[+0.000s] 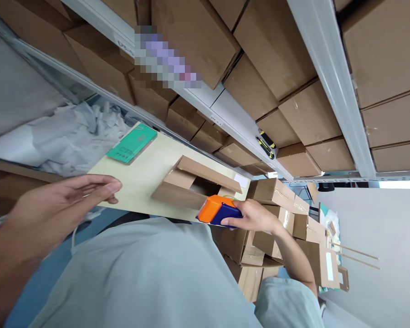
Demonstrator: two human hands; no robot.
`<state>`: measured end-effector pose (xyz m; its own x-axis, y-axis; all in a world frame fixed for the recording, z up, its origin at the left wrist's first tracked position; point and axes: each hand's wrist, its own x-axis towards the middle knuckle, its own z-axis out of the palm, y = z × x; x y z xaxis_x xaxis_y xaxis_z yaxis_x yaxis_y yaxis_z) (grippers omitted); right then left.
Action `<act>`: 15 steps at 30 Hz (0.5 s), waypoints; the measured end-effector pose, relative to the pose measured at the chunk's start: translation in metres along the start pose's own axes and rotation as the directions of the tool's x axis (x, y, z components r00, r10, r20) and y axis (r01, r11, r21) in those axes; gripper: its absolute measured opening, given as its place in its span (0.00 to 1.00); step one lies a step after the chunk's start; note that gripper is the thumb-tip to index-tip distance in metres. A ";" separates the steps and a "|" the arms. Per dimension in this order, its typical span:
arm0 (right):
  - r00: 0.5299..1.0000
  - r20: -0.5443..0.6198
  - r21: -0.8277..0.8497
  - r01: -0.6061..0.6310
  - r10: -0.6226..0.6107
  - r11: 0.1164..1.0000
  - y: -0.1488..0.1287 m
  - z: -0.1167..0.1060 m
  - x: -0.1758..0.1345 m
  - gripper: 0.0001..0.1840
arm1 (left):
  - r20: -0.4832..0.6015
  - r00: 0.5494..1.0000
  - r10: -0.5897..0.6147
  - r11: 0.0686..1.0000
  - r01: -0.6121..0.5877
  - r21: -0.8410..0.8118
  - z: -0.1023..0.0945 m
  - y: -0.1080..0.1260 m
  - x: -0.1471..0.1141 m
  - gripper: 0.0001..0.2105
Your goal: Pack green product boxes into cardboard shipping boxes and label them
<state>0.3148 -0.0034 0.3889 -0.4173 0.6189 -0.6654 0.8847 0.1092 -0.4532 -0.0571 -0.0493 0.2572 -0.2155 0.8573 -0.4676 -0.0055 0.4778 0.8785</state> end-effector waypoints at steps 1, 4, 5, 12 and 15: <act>0.999 0.040 0.041 -0.025 0.023 0.999 0.001 -0.006 0.002 0.31 | 0.023 0.999 -0.034 0.998 0.035 -0.046 -0.002 -0.001 0.006 0.30; 0.989 0.136 0.169 -0.079 0.056 0.982 0.004 -0.021 0.013 0.31 | 0.113 0.990 -0.084 0.955 0.113 -0.274 0.005 -0.002 0.022 0.34; 0.986 0.158 0.206 -0.090 0.057 0.974 0.006 -0.025 0.018 0.31 | 0.156 0.984 -0.084 0.930 0.134 -0.341 0.009 -0.002 0.026 0.35; 0.957 0.248 0.326 -0.227 0.149 0.918 0.028 -0.063 0.045 0.34 | 0.432 0.898 -0.087 0.804 0.319 -0.501 0.037 -0.018 0.050 0.31; 0.940 0.305 0.348 -0.260 0.154 0.901 0.035 -0.071 0.053 0.34 | 0.425 0.900 -0.091 0.821 0.310 -0.480 0.044 -0.029 0.058 0.29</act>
<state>0.3386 0.0883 0.3797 -0.3196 0.3612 -0.8760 0.8332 -0.3332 -0.4414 -0.0268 -0.0047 0.2000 0.2218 0.8098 -0.5432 -0.5402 0.5658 0.6230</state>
